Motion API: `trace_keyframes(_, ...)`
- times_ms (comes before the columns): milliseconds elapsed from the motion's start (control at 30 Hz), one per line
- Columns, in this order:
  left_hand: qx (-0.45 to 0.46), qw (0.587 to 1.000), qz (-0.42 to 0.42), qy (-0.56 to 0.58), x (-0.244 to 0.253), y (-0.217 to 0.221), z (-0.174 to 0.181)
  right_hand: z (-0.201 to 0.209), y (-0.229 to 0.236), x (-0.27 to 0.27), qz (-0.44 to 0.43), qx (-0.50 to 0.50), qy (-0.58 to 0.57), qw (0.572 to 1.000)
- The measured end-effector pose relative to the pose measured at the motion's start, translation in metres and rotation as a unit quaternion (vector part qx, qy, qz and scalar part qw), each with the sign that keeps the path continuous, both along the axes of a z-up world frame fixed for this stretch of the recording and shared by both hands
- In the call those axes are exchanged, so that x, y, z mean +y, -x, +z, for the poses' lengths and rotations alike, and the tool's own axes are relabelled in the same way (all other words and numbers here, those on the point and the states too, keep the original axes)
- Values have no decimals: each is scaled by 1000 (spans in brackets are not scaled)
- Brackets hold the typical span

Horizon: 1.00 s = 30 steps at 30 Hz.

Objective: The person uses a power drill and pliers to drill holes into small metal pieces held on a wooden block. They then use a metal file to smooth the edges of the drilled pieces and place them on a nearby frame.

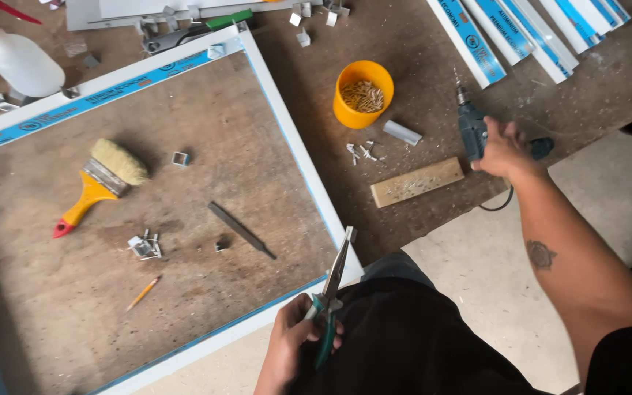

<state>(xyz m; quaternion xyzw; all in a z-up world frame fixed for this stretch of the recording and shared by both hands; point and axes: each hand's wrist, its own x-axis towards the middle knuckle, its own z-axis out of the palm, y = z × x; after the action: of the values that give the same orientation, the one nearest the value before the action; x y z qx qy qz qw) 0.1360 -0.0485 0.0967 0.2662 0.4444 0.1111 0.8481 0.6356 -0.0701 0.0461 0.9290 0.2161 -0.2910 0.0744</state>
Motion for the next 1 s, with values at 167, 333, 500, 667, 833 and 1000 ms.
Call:
trace_keyframes(167,-41,993,97,46,-27,-67,-14,-47,-84,-23,158,64,8,985)
trace_keyframes(333,-105,977,163,93,-53,-172,-57,-101,-109,-60,322,-28,4,946)
trace_keyframes(500,-101,954,229,167,-85,-246,-91,-101,-91,-67,317,-48,-229,919)
trace_keyframes(667,-123,925,291,209,-117,-273,-101,-69,-108,-46,288,8,-190,939)
trace_keyframes(833,-141,888,365,240,-134,-288,-119,-38,-144,-64,155,235,-286,916)
trace_keyframes(1000,-167,863,410,244,-139,-303,-120,69,-154,-58,57,376,-204,902)
